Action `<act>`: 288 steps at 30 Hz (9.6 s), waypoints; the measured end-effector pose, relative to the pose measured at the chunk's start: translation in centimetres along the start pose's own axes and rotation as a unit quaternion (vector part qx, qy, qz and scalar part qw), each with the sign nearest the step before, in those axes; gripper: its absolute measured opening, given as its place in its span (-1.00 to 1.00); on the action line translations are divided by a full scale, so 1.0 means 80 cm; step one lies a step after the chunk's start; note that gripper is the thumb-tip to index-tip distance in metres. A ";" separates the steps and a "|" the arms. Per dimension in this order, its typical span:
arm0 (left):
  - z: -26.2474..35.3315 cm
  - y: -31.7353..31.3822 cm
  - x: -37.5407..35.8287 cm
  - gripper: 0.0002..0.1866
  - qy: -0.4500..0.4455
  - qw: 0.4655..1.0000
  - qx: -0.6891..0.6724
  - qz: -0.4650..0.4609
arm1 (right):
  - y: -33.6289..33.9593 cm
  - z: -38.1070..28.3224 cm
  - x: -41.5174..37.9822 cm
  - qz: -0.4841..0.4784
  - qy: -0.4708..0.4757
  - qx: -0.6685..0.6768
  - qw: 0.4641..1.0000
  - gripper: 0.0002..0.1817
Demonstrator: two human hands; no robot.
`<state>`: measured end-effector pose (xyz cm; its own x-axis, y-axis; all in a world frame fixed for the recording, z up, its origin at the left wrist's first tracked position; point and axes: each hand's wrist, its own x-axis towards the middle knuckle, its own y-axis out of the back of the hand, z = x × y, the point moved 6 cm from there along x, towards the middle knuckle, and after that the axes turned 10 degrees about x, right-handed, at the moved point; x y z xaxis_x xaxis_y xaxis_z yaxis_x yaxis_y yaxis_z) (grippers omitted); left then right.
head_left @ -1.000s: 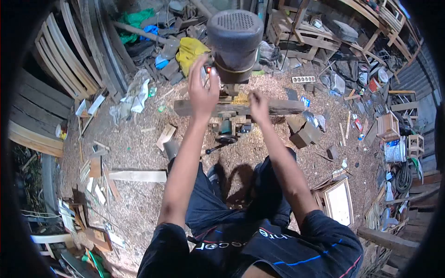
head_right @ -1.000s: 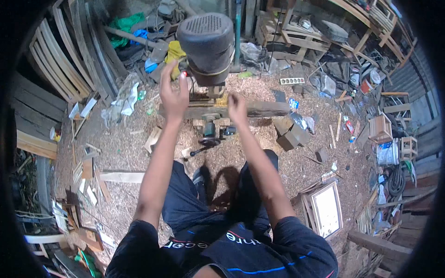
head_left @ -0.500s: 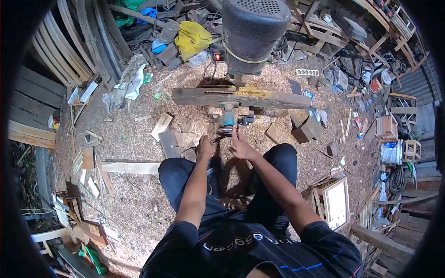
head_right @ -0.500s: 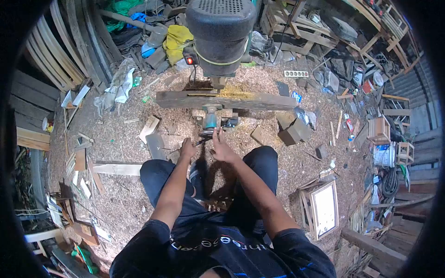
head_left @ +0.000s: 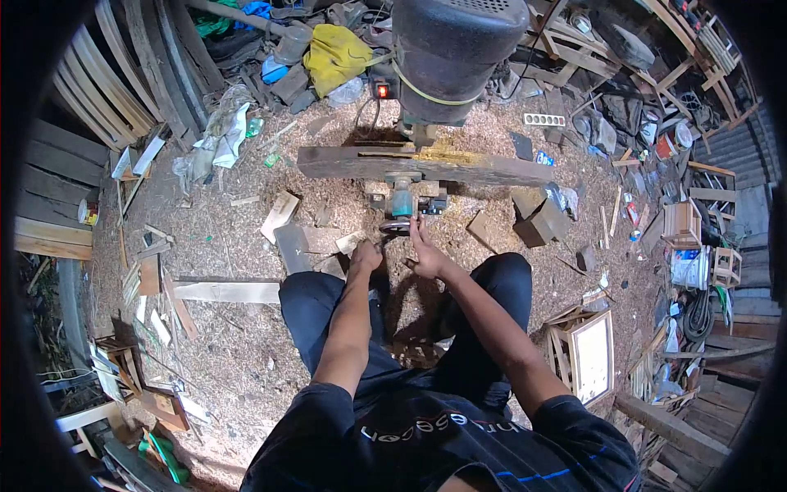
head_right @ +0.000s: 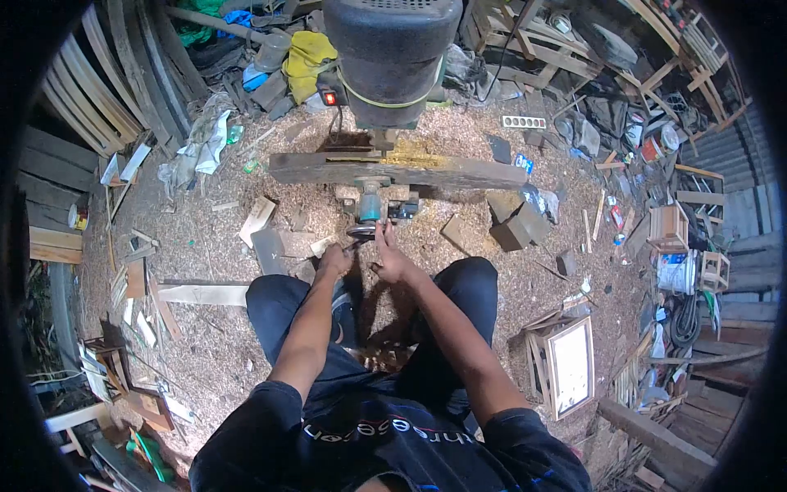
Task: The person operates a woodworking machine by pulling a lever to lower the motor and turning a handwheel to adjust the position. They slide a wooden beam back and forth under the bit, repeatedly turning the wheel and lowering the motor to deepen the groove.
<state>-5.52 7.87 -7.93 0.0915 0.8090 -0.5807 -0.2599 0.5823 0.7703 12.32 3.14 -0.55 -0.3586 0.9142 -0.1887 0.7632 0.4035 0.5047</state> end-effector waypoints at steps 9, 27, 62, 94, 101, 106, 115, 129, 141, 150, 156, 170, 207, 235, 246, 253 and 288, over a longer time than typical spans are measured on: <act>0.038 0.031 -0.039 -0.65 -0.032 0.999 0.005 0.039 | 0.008 -0.003 -0.004 0.019 0.022 0.015 0.999 0.25; 0.071 0.131 -0.096 -0.71 -0.042 0.986 -0.067 0.147 | 0.075 -0.029 -0.011 0.225 -0.007 0.112 0.968 -0.32; 0.359 0.592 -0.278 -0.79 -0.381 0.612 -0.187 0.667 | 0.625 -0.434 0.099 0.465 0.082 0.338 0.814 -0.45; 0.343 0.566 -0.262 -0.85 -0.442 0.538 -0.217 0.684 | 0.385 -0.367 -0.089 0.449 0.401 0.366 0.710 -0.63; 0.340 0.562 -0.257 -0.85 -0.437 0.554 -0.239 0.667 | 0.367 -0.360 -0.098 0.439 0.417 0.339 0.720 -0.65; 0.351 0.573 -0.255 -0.85 -0.426 0.570 -0.238 0.661 | 0.397 -0.360 -0.080 0.502 0.375 0.314 0.714 -0.53; 0.361 0.591 -0.276 -0.84 -0.438 0.543 -0.228 0.679 | 0.541 -0.416 0.031 0.497 0.406 0.207 0.739 -0.69; 0.363 0.604 -0.292 -0.84 -0.449 0.547 -0.230 0.667 | 0.592 -0.226 0.199 0.435 0.198 0.053 0.877 -0.62; 0.218 0.471 -0.249 -0.69 -0.347 0.617 -0.317 0.631 | 0.307 -0.111 0.012 0.464 0.088 0.188 0.861 -0.68; 0.019 0.080 -0.049 -0.64 -0.082 0.943 -0.147 0.288 | 0.042 -0.059 -0.025 0.171 0.030 -0.049 0.984 -0.41; 0.031 0.017 -0.035 -0.60 -0.095 0.986 -0.089 0.106 | 0.037 -0.052 -0.016 0.107 0.001 -0.068 0.992 -0.25; 0.093 0.029 -0.063 -0.78 -0.094 0.986 -0.055 0.123 | 0.028 -0.016 -0.016 0.060 0.021 0.023 0.998 -0.08; 0.357 0.593 -0.274 -0.85 -0.433 0.571 -0.160 0.678 | 0.662 -0.355 0.213 0.534 0.158 0.183 0.810 -0.09; 0.335 0.563 -0.247 -0.85 -0.451 0.519 -0.199 0.698 | 0.462 -0.408 -0.040 0.478 0.346 0.403 0.699 -0.64; 0.331 0.557 -0.248 -0.77 -0.466 0.542 -0.193 0.672 | 0.390 -0.370 -0.090 0.460 0.408 0.354 0.704 -0.66; 0.329 0.550 -0.244 -0.77 -0.485 0.548 -0.194 0.653 | 0.344 -0.348 -0.113 0.467 0.471 0.318 0.677 -0.75; 0.348 0.598 -0.260 -0.73 -0.461 0.570 -0.237 0.638 | 0.589 -0.274 0.161 0.424 0.170 0.007 0.889 -0.50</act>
<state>6.94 21.14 48.34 -0.0534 0.3757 0.9252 -0.8905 -0.4371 0.1261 31.88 33.11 39.23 0.2096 0.8263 0.5228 0.8424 -0.4240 0.3325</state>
